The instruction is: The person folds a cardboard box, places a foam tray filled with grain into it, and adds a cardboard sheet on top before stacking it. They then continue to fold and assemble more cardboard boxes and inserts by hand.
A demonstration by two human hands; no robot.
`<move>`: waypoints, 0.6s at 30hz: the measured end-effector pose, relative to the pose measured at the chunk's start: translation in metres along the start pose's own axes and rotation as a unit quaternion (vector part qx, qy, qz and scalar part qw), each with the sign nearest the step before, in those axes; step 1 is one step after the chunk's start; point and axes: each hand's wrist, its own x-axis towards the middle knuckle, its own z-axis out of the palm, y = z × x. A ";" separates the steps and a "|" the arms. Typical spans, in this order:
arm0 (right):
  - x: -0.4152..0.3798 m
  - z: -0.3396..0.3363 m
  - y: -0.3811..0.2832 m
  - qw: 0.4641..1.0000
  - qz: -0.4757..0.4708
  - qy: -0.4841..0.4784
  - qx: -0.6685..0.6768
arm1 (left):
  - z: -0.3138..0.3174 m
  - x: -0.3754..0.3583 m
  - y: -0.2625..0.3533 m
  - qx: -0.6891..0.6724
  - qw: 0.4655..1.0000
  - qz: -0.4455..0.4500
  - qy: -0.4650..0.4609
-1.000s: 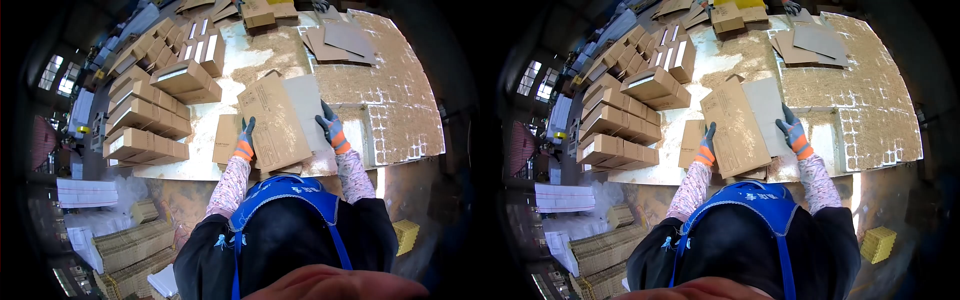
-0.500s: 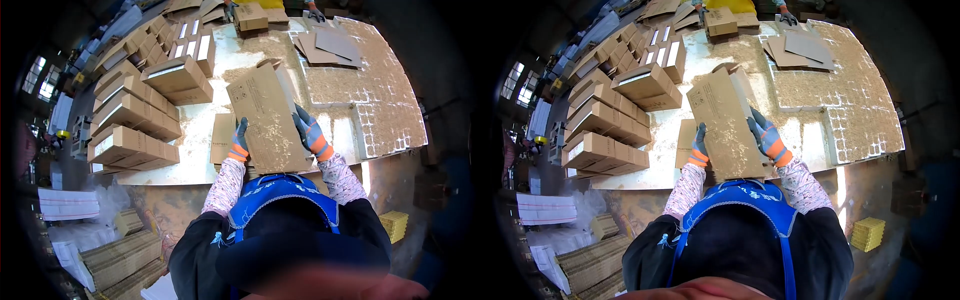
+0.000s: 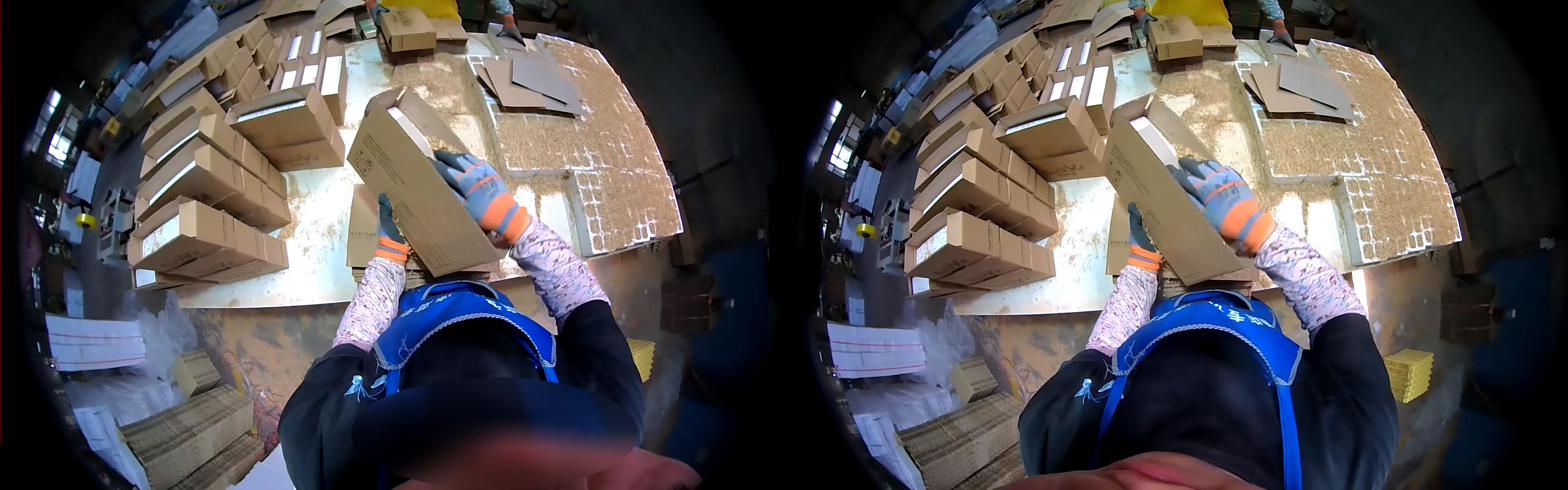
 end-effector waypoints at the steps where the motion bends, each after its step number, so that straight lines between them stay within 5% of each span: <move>1: 0.005 -0.008 -0.002 0.997 -0.002 -0.008 0.075 | 0.004 -0.001 0.002 0.007 1.000 0.003 0.004; 5: -0.016 -0.033 -0.002 0.969 0.112 0.161 0.152 | -0.012 0.006 0.010 -0.020 0.998 0.040 0.043; 7: -0.046 -0.005 0.007 0.891 0.234 0.161 0.355 | -0.010 0.009 0.018 -0.052 0.997 0.059 0.001; 9: -0.077 0.040 0.020 0.769 0.300 0.108 0.555 | -0.014 0.014 0.019 -0.063 0.995 0.071 0.016; 11: -0.081 0.050 -0.004 0.490 0.373 0.097 0.782 | -0.019 0.019 0.015 -0.071 0.994 0.073 0.035; 13: -0.079 0.060 -0.003 0.502 0.372 0.090 0.776 | -0.029 0.025 0.008 -0.034 0.997 0.058 0.025; 14: -0.081 0.060 0.006 0.530 0.349 0.117 0.764 | -0.038 0.026 0.011 -0.123 0.992 -0.021 -0.006; 15: -0.084 0.060 0.016 0.641 0.310 0.155 0.685 | -0.047 0.023 0.011 -0.121 0.992 -0.028 -0.002; 17: -0.108 0.064 0.063 0.726 0.232 0.131 0.634 | -0.047 0.013 0.012 0.091 0.990 -0.029 -0.100; 18: -0.119 0.063 0.081 0.648 0.276 0.139 0.696 | -0.053 0.003 0.010 0.483 0.874 0.037 -0.041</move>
